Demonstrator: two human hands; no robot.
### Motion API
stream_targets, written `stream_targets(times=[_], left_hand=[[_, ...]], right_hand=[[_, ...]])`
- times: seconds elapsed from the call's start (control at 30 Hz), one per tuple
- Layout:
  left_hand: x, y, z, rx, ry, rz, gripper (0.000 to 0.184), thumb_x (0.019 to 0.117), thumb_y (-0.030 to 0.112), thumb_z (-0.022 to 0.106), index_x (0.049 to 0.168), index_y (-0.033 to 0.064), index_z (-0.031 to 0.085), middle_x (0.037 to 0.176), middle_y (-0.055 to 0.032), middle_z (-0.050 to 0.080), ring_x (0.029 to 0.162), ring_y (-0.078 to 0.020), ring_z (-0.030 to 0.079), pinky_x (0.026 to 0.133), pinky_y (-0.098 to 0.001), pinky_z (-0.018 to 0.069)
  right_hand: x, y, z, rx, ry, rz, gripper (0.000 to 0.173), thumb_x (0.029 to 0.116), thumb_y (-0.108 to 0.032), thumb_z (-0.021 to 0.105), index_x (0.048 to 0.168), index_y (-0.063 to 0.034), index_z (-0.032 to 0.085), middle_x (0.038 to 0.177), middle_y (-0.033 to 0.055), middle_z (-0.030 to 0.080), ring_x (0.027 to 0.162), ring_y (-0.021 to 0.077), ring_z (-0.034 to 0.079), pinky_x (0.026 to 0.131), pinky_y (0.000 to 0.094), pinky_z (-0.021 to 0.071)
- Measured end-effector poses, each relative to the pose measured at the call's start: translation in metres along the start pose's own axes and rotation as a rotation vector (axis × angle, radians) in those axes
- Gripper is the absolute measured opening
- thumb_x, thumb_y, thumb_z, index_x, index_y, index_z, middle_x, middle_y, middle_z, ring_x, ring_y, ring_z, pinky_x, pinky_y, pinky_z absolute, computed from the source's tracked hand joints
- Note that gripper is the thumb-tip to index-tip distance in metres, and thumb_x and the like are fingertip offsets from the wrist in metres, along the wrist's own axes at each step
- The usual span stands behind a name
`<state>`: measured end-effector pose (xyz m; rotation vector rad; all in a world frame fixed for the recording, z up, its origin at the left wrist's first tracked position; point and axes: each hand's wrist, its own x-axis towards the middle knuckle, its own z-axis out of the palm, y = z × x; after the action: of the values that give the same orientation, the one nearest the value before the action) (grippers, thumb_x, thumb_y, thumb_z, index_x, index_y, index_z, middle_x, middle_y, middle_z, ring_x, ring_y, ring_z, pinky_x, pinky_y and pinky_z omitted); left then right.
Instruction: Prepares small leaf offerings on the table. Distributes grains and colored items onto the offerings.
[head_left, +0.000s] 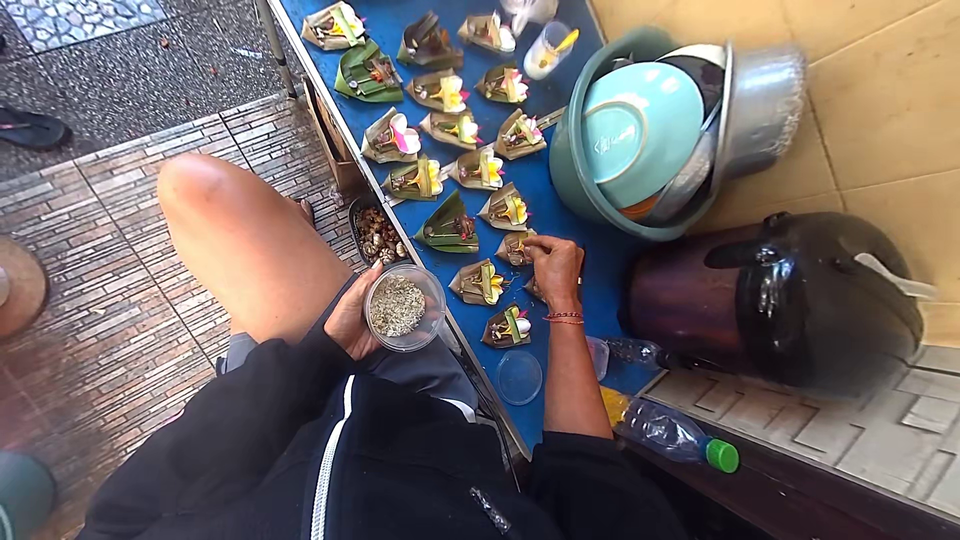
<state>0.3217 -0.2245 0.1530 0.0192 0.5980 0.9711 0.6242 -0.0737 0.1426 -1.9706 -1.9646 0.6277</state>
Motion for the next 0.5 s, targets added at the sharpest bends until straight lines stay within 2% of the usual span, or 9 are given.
stream_targets(times=[0.13,0.27,0.4,0.5], left_hand=[[0.0004,-0.0001,-0.0005,-0.011,0.002,0.005,0.066,0.1084,0.054,0.017,0.135,0.0081,0.057,0.117,-0.0213,0.069,0.107,-0.0356,0.07,0.09,-0.0522,0.0594],[-0.0005,0.0009,0.0002,-0.005,0.007,-0.002,0.067,0.1083,0.053,0.015,0.135,0.0083,0.057,0.116,-0.0222,0.07,0.104,-0.0365,0.071,0.087,-0.0511,0.0613],[-0.0009,0.0016,0.0016,-0.013,0.007,-0.009,0.068,0.1083,0.054,0.014,0.133,0.0072,0.058,0.115,-0.0221,0.07,0.104,-0.0358,0.071,0.087,-0.0505,0.0612],[-0.0015,0.0016,0.0021,-0.014,0.002,-0.008,0.067,0.1083,0.054,0.014,0.132,0.0082,0.058,0.113,-0.0207,0.071,0.103,-0.0347,0.072,0.087,-0.0497,0.0615]], right_hand=[[0.0075,-0.0061,0.0052,0.031,-0.008,0.015,0.018,0.0986,-0.004,0.063,0.107,-0.002,0.078,0.104,0.0159,0.077,0.093,0.0258,0.073,0.091,0.0444,0.0558],[0.0095,-0.009,0.0062,0.041,-0.018,0.003,0.019,0.0981,-0.004,0.062,0.108,-0.0012,0.078,0.105,0.0168,0.076,0.096,0.0279,0.073,0.093,0.0481,0.0543],[0.0097,-0.0057,0.0061,0.022,-0.023,-0.002,0.018,0.0982,-0.004,0.063,0.107,-0.0025,0.079,0.105,0.0154,0.077,0.098,0.0276,0.073,0.094,0.0473,0.0541],[0.0105,-0.0036,0.009,-0.003,-0.037,-0.067,0.019,0.0983,-0.002,0.061,0.107,-0.001,0.079,0.108,0.0181,0.076,0.104,0.0317,0.072,0.097,0.0505,0.0514]])
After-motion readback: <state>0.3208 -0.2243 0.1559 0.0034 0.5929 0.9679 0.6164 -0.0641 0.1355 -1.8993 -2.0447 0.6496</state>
